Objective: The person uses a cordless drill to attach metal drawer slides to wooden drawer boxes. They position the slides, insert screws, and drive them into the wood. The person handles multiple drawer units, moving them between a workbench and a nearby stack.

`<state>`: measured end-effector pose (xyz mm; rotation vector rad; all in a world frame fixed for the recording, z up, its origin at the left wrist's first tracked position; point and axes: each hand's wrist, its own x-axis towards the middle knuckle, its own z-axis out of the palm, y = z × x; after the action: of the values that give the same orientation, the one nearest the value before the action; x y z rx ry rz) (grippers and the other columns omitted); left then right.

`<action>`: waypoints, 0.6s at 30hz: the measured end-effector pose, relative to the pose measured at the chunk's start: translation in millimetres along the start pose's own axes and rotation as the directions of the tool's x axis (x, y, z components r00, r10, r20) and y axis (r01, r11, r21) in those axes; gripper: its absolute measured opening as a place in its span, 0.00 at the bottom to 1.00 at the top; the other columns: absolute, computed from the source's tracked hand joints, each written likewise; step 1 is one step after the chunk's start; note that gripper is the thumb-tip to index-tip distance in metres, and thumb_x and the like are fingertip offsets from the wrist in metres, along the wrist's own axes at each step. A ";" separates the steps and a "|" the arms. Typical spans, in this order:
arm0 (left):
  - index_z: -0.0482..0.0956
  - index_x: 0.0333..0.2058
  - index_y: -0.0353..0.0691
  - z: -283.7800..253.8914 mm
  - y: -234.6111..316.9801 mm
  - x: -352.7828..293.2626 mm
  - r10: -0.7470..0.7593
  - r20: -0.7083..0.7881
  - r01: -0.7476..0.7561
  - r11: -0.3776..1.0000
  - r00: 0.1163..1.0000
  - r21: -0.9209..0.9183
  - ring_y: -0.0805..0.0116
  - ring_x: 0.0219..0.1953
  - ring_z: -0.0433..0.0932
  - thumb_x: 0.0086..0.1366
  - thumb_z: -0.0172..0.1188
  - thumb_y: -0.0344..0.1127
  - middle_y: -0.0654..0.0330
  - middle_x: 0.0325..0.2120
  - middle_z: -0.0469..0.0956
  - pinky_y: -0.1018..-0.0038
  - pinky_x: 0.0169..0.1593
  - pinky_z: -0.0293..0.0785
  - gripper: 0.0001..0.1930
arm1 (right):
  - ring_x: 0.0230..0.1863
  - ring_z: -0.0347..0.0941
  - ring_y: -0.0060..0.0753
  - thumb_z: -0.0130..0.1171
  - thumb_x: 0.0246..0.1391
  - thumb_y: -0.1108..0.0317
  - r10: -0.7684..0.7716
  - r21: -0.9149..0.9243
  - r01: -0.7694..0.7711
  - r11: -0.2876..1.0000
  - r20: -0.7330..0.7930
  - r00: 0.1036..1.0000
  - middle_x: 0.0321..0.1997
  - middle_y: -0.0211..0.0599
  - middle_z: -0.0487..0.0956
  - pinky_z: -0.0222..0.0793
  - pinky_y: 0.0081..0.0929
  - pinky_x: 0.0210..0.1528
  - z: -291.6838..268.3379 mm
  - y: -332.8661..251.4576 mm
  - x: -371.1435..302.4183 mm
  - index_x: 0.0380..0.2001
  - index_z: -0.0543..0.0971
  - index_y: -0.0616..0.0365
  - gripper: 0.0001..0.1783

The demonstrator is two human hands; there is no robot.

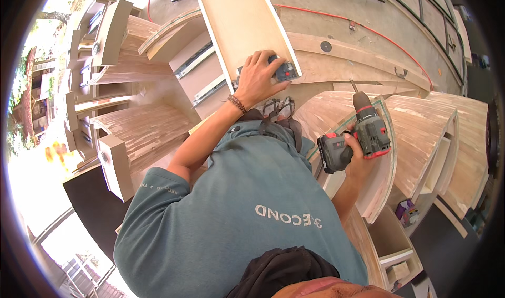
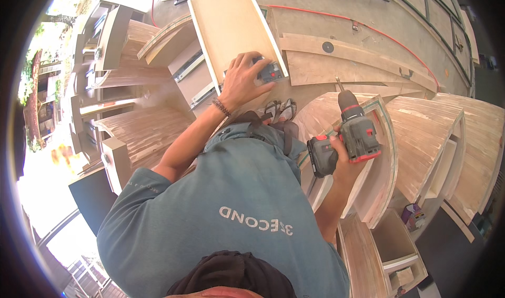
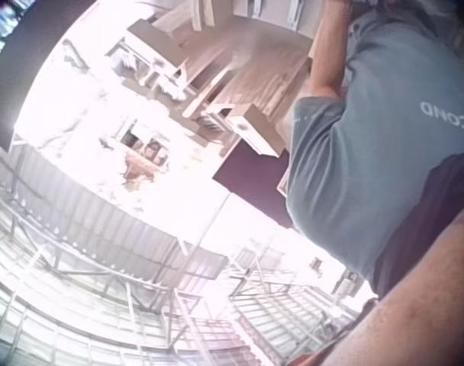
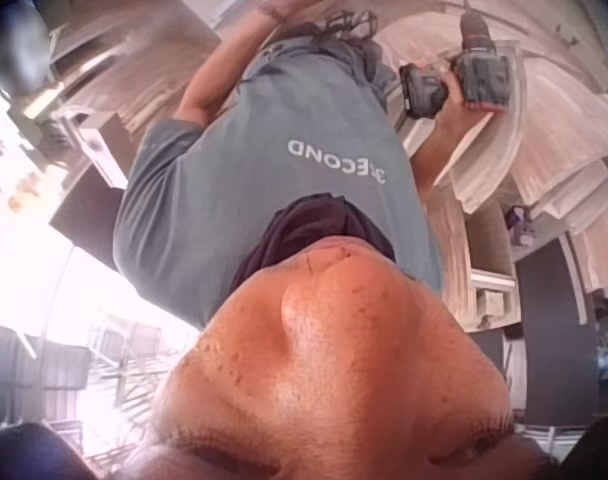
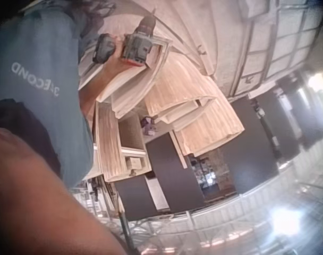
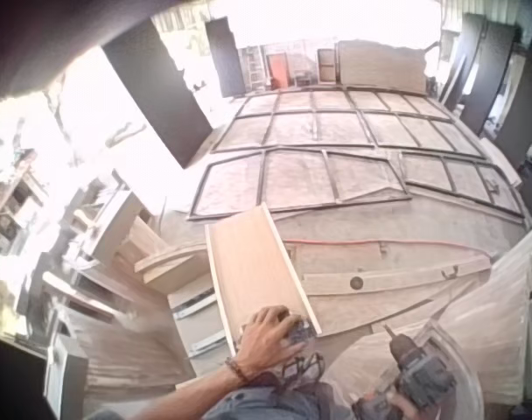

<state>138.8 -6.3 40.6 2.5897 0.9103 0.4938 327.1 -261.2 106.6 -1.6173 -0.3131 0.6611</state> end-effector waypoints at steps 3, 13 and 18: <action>0.82 0.55 0.53 6.8 0.1 -7.1 -0.023 -0.043 0.024 0.999 0.999 0.031 0.53 0.58 0.72 0.51 0.77 0.51 0.56 0.54 0.75 0.56 0.62 0.68 0.32 | 0.39 0.79 0.27 0.67 0.44 0.86 -0.008 0.012 0.009 1.000 -0.008 1.000 0.40 0.37 0.83 0.78 0.27 0.37 -4.3 0.5 2.2 0.49 0.78 0.64 0.25; 0.81 0.52 0.51 11.3 13.0 0.4 0.029 -0.113 -0.023 0.999 0.993 0.049 0.55 0.57 0.73 0.48 0.77 0.47 0.58 0.52 0.76 0.57 0.62 0.69 0.30 | 0.39 0.78 0.27 0.67 0.43 0.87 0.033 -0.003 -0.033 0.999 0.055 0.998 0.40 0.38 0.83 0.76 0.26 0.37 -13.7 19.5 14.5 0.48 0.78 0.64 0.25; 0.80 0.54 0.52 14.7 17.5 4.0 0.017 -0.128 -0.011 0.999 0.992 0.048 0.55 0.58 0.73 0.48 0.77 0.48 0.60 0.53 0.76 0.57 0.62 0.69 0.32 | 0.39 0.78 0.27 0.67 0.43 0.87 0.044 -0.006 -0.044 0.999 0.122 0.992 0.40 0.37 0.83 0.76 0.26 0.38 -11.0 20.5 30.6 0.47 0.78 0.64 0.25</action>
<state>157.3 -19.6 36.1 2.6329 0.9569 0.6570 354.2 -256.5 79.9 -1.5943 -0.3686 0.7954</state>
